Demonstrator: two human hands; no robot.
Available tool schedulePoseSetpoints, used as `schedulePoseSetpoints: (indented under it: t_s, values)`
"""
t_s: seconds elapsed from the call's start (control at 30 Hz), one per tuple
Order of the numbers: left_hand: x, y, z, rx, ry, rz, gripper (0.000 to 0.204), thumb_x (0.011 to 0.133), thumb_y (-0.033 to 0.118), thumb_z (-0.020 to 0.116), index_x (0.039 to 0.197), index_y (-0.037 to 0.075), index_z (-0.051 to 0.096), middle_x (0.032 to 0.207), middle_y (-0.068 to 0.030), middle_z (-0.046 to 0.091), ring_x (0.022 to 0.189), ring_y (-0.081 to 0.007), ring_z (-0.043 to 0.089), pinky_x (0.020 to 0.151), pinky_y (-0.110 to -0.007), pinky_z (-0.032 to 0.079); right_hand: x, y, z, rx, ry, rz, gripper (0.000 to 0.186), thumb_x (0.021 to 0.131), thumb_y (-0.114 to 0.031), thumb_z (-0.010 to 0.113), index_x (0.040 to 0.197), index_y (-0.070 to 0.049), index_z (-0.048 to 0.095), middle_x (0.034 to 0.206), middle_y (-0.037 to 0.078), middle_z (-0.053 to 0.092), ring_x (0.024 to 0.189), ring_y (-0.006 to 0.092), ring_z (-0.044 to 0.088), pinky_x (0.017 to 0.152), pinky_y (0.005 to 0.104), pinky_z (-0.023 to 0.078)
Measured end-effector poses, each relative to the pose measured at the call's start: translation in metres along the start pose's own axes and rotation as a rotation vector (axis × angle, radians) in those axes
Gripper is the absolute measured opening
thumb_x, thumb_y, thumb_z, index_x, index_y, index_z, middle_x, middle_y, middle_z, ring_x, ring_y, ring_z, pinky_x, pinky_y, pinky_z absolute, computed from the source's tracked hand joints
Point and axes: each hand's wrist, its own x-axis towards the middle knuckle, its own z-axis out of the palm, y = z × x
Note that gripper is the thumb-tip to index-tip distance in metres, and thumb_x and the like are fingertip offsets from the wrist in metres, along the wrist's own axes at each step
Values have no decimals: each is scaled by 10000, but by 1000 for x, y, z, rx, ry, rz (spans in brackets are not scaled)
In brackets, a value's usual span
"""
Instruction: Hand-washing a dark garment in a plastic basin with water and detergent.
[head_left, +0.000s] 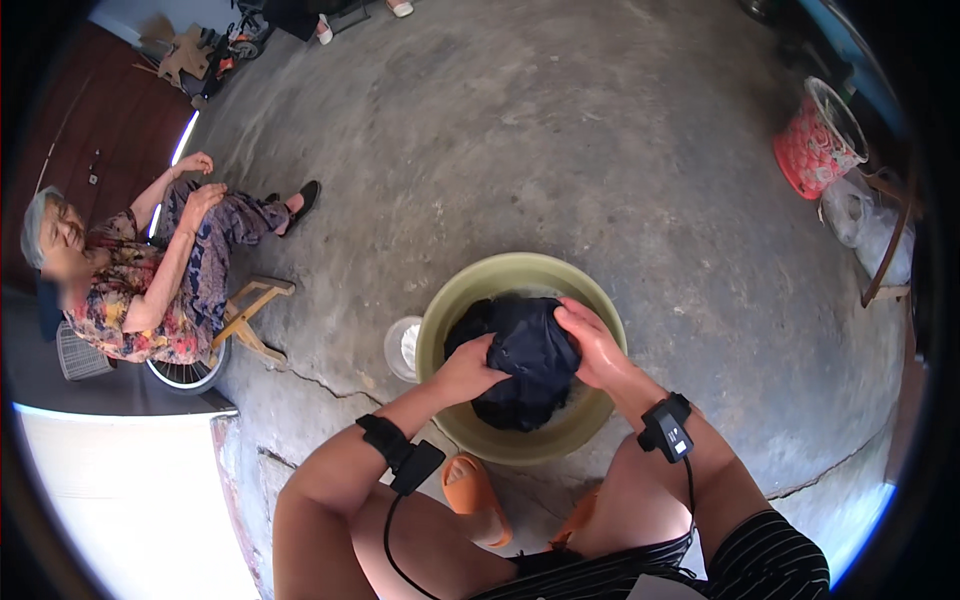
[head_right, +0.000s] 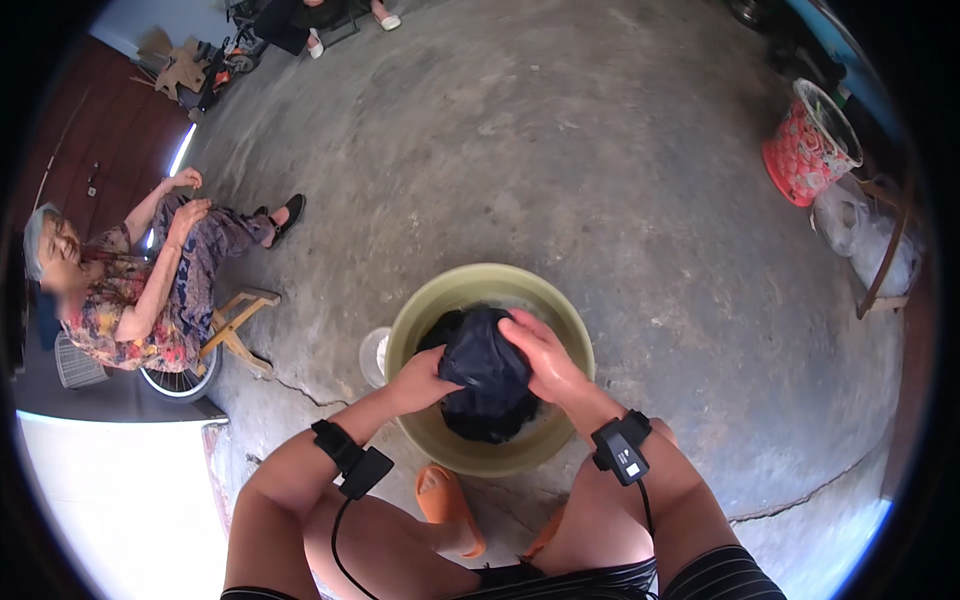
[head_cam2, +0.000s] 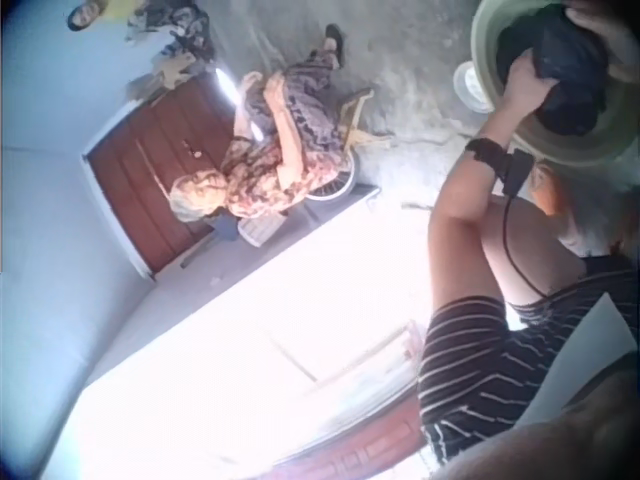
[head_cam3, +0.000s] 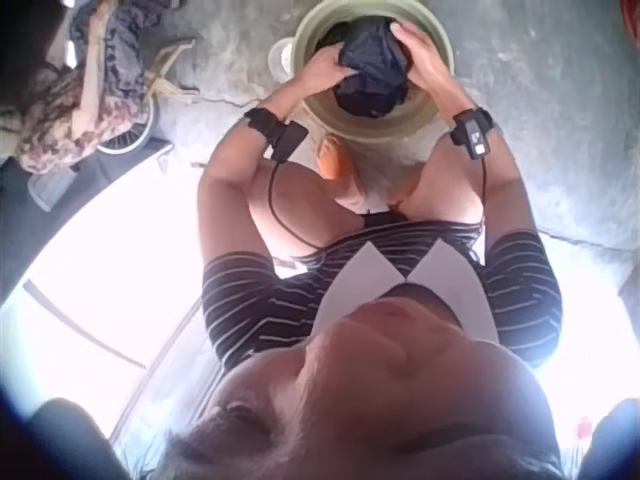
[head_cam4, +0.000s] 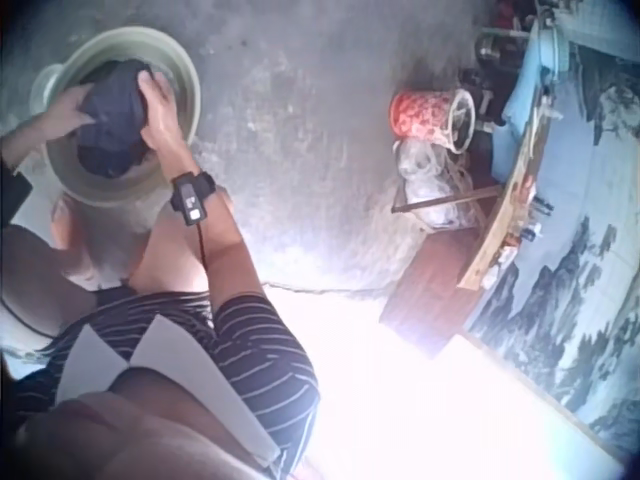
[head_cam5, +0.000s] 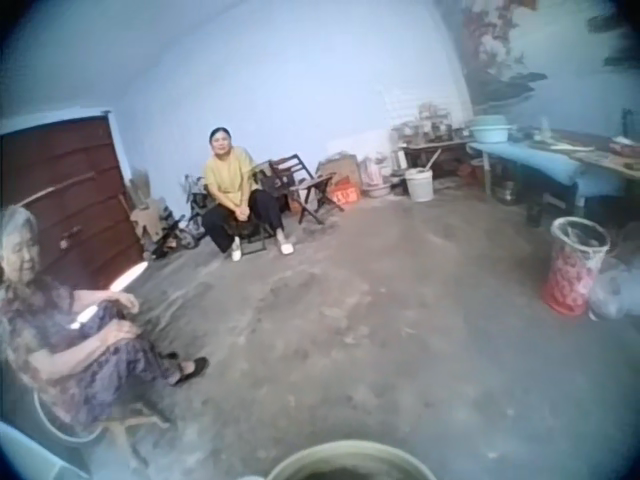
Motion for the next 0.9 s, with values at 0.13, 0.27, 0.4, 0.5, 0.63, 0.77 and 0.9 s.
schedulePoseSetpoints:
  t_s: [0.13,0.27,0.4,0.5,0.63,0.77,0.9]
  values:
    - [8,7,-4,-274,128,-101,349,772,136,626,1074,-21,547,994,-98,626,894,-196,600,816,-299,454,12,9,-33,-218,-26,-154,421,905,-367,468,1209,-77,453,1159,50,494,1079,162,468,903,325,375]
    - [3,38,-19,-831,190,-365,399,847,285,594,1122,7,517,993,-71,620,838,-155,621,699,-276,508,29,22,-45,-408,273,175,488,897,-470,425,1210,-98,475,1155,36,529,1080,160,480,916,353,373]
    - [-2,35,-26,-1066,131,-370,445,859,356,565,1160,37,490,1042,-70,610,881,-178,620,724,-297,504,36,28,-30,-10,19,319,525,878,-506,432,1159,-74,531,1103,59,593,997,186,568,885,356,443]
    - [-8,23,-18,-1094,101,-442,470,887,414,495,1181,48,476,1081,-57,593,925,-174,604,741,-329,501,32,30,-18,89,-48,325,543,875,-516,431,1171,-70,524,1138,56,578,997,183,569,868,343,459]
    - [2,2,-16,-914,99,-522,555,898,484,421,1233,42,428,1128,-76,571,964,-204,590,812,-408,477,21,14,-15,115,-79,371,555,871,-511,449,1182,-57,516,1111,97,583,999,219,573,906,375,444]
    - [0,-22,-35,-455,74,-689,664,849,622,354,1218,81,466,1073,-88,564,924,-224,581,690,-399,512,31,39,-38,65,-19,314,391,821,-318,619,1103,-58,541,1055,71,601,970,198,584,885,367,459]
    - [30,-31,-47,-378,171,-774,633,869,585,343,1184,55,485,1073,-105,561,923,-223,577,667,-418,527,24,32,-77,217,180,295,355,829,-317,607,1092,-86,546,1021,52,610,937,177,586,840,346,468]
